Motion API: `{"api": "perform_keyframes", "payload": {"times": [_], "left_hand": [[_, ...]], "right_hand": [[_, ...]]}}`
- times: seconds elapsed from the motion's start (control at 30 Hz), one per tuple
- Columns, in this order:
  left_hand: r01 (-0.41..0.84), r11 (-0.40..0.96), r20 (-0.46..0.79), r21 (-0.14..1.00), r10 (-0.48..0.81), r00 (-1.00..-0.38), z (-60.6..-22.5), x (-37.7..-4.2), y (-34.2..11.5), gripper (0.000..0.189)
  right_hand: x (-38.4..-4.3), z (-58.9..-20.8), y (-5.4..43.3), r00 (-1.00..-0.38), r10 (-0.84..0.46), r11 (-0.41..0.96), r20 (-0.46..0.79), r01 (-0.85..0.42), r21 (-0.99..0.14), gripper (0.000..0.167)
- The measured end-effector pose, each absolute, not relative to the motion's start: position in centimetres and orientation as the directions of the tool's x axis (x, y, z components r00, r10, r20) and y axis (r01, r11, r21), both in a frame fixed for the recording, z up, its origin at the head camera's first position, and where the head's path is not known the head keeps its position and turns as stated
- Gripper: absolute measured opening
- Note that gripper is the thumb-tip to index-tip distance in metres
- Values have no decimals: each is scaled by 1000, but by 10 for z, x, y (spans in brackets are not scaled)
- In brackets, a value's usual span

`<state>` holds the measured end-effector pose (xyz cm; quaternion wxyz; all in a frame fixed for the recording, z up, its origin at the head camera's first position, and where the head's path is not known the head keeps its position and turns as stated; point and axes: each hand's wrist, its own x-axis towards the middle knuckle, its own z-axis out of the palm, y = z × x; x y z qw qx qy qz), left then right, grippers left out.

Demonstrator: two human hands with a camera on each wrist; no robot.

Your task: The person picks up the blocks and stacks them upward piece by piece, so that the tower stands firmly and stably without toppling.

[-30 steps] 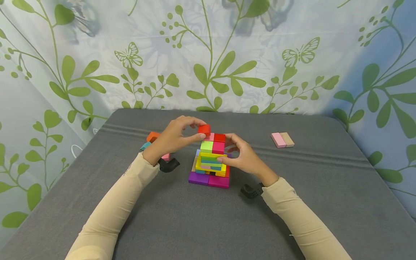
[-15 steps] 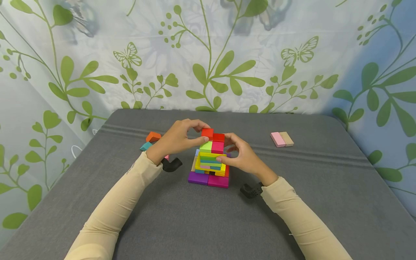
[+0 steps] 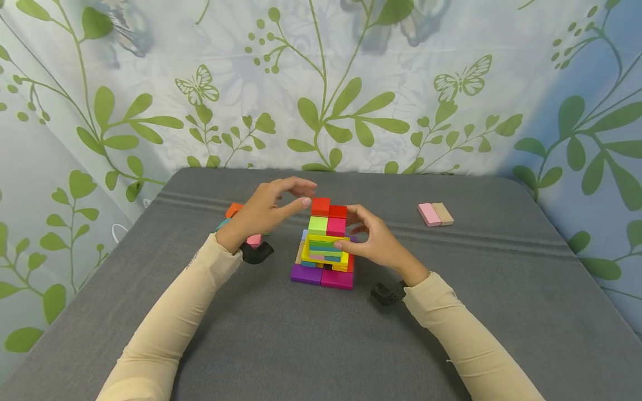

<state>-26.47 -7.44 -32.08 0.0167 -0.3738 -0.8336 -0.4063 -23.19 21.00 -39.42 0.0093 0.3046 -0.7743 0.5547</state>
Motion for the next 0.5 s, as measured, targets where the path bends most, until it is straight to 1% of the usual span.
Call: {"api": "perform_keyframes", "payload": {"times": [0.1, 0.27, 0.37, 0.5], "left_hand": [[617, 378, 327, 690, 597, -732, -324, -268, -87, 37], [597, 427, 264, 679, 616, -742, -337, -277, -110, 31], [563, 500, 198, 658, 607, -770, -347, -282, -123, 30], [469, 660, 83, 587, 527, -846, -355, -285, -137, 33]], "right_hand": [[-232, -394, 210, -816, -461, 202, 350, -481, -853, 57], [-232, -394, 210, -816, -461, 208, 350, -482, -851, 57], [-232, -394, 210, -814, -462, 208, 351, -484, -850, 58], [-232, -394, 210, -813, -465, 207, 351, -485, -849, 58]]}}
